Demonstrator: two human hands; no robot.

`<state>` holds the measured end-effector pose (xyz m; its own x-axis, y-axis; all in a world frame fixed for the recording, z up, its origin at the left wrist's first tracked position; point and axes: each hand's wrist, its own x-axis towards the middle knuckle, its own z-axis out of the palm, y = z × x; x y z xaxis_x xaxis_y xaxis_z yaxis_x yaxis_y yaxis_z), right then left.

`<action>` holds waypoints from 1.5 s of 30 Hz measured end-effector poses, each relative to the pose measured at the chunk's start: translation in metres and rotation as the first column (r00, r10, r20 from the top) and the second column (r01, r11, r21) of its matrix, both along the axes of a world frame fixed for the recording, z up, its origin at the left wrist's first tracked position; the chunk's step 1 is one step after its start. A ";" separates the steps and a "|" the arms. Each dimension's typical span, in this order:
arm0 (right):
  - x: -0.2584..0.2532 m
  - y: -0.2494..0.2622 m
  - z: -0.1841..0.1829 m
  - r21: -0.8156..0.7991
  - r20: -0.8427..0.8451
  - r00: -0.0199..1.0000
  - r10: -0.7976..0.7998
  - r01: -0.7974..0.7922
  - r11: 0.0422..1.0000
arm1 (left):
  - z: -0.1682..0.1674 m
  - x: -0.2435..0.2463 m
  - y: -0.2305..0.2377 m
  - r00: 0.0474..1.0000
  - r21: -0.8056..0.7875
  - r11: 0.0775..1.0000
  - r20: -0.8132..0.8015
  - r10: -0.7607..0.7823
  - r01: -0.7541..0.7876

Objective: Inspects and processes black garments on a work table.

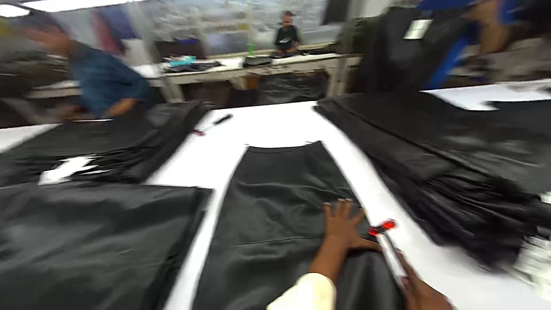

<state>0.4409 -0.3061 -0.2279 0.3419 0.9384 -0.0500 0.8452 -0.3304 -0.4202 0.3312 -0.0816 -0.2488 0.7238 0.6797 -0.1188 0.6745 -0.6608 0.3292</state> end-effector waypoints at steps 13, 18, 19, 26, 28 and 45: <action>0.008 0.017 0.020 -0.072 0.076 0.989 -0.127 0.132 0.989 | 0.012 0.011 0.002 0.983 -0.045 0.999 -0.184 -0.001 -0.007; 0.008 0.021 0.009 0.183 0.132 0.984 -0.116 0.091 0.979 | 0.016 0.012 0.004 0.979 -0.066 0.998 -0.203 0.006 -0.020; 0.009 0.023 0.015 -0.026 0.099 0.989 -0.114 0.117 0.993 | 0.015 0.011 0.004 0.981 -0.060 0.998 -0.196 0.006 -0.018; 0.014 0.028 0.012 0.182 0.117 0.986 -0.121 0.099 0.978 | 0.018 0.012 0.006 0.979 -0.080 0.996 -0.204 0.011 -0.028; 0.015 0.032 0.020 -0.131 0.057 0.992 -0.112 0.119 0.984 | 0.017 0.012 0.005 0.979 -0.074 0.997 -0.202 0.009 -0.024; 0.008 0.011 0.011 -0.063 0.046 0.995 -0.090 0.093 0.994 | 0.017 0.014 0.003 0.973 -0.078 0.997 -0.230 -0.003 -0.015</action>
<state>0.4486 -0.2948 -0.2166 0.4293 0.8984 -0.0930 0.8269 -0.4324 -0.3595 0.3453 -0.0781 -0.2316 0.6666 0.6659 -0.3349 0.7422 -0.6344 0.2160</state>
